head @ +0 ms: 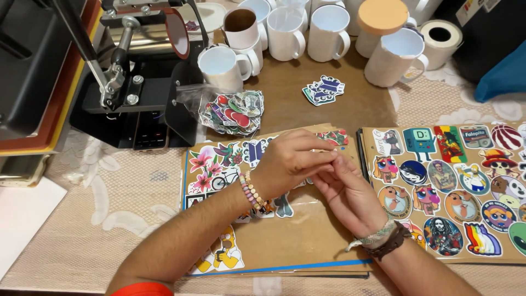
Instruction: The person sorts a pile of loose stickers into a plastic bag and then peels individual stickers from a sheet, placing them into a separate pile on the table.
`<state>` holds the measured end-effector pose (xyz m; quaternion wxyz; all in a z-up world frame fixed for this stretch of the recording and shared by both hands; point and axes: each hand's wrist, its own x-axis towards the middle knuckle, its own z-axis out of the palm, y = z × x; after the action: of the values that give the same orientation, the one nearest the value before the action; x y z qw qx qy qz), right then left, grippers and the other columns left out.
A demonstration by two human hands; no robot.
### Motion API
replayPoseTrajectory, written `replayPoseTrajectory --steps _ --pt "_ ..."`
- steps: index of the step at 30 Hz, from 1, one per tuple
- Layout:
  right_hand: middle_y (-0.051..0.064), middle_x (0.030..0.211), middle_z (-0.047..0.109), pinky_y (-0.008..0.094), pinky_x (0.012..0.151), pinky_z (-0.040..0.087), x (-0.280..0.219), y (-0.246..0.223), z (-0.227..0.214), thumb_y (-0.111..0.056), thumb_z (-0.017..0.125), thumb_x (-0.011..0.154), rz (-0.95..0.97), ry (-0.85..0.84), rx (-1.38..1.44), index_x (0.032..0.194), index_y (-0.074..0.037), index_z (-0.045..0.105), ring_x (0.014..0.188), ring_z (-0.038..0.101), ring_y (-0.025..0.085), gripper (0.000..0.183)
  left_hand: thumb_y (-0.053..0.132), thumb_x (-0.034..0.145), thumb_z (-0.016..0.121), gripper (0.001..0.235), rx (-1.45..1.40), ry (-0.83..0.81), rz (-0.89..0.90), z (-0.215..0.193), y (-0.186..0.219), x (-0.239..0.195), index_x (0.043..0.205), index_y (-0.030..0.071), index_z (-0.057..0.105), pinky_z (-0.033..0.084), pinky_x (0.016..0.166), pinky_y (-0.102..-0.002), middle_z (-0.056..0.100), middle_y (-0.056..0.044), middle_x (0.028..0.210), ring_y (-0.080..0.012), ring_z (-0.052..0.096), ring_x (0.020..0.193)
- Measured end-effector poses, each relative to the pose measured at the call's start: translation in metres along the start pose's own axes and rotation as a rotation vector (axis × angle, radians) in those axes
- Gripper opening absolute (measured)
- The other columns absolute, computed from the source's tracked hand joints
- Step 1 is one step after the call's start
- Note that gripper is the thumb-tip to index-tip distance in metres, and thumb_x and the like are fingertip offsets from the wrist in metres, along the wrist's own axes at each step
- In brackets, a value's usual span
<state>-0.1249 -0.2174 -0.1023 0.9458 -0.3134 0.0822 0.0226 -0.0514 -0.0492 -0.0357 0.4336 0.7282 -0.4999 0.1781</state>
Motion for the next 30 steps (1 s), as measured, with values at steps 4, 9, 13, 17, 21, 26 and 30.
replayPoseTrajectory --steps 4,9,13,17,21,26,30 --pt "0.012 0.115 0.074 0.041 0.097 0.057 -0.009 -0.012 0.023 -0.021 0.055 0.102 0.014 0.013 -0.077 0.125 -0.011 0.067 0.11 0.07 0.025 0.028 0.029 0.097 0.068 0.011 0.168 0.126 0.093 0.0 0.001 0.001 0.095 0.019 0.073 0.057 0.081 -0.036 0.072 0.004 0.109 -0.0232 0.07 0.098" --pt "0.015 0.122 0.071 0.042 0.098 0.056 -0.016 -0.015 0.036 -0.022 0.051 0.1 0.03 0.027 -0.147 0.134 -0.006 0.062 0.117 0.067 0.028 0.039 0.033 0.1 0.064 0.015 0.17 0.125 0.039 -0.006 -0.007 0.002 0.095 0.021 0.071 0.057 0.077 -0.033 0.071 0.007 0.103 -0.02 0.07 0.095" --pt "0.019 0.123 0.07 0.037 0.092 0.059 -0.013 -0.017 0.029 -0.024 0.048 0.103 0.014 -0.082 -0.021 0.135 0.0 0.059 0.113 0.069 0.029 0.042 0.03 0.103 0.059 0.018 0.101 0.069 0.029 -0.015 0.003 0.003 0.107 0.017 0.071 0.057 0.082 -0.036 0.072 0.002 0.111 -0.0245 0.07 0.101" --pt "0.02 0.129 0.067 0.041 0.098 0.055 -0.01 -0.019 0.026 -0.048 0.032 0.105 0.035 -0.115 -0.121 0.138 0.0 0.056 0.116 0.066 0.027 0.063 0.033 0.102 0.06 0.033 0.175 -0.054 0.117 -0.021 0.008 0.008 0.129 0.013 0.065 0.052 0.1 -0.045 0.065 -0.006 0.131 -0.0316 0.064 0.12" --pt "0.021 0.127 0.067 0.045 0.1 0.054 -0.01 -0.024 0.026 -0.054 0.029 0.105 0.042 -0.146 -0.072 0.137 0.001 0.056 0.118 0.065 0.03 0.069 0.028 0.102 0.061 0.022 0.255 -0.01 0.164 -0.016 0.0 -0.001 0.117 0.014 0.071 0.05 0.097 -0.045 0.068 -0.006 0.123 -0.0311 0.065 0.115" --pt "0.024 0.129 0.065 0.051 0.111 0.042 -0.014 -0.034 0.049 -0.057 0.029 0.102 0.074 -0.265 0.068 0.143 0.004 0.049 0.124 0.06 0.033 0.076 0.026 0.104 0.059 0.017 0.372 0.101 0.221 -0.009 -0.006 -0.007 0.11 0.016 0.072 0.055 0.089 -0.034 0.071 0.001 0.114 -0.0222 0.067 0.104" --pt "0.023 0.13 0.064 0.051 0.114 0.039 -0.011 -0.035 0.042 -0.059 0.028 0.102 0.105 -0.264 0.104 0.143 0.004 0.049 0.124 0.06 0.033 0.078 0.023 0.103 0.061 0.018 0.501 0.054 0.351 -0.021 -0.003 -0.001 0.112 0.012 0.071 0.056 0.086 -0.036 0.07 -0.005 0.109 -0.0253 0.065 0.098"
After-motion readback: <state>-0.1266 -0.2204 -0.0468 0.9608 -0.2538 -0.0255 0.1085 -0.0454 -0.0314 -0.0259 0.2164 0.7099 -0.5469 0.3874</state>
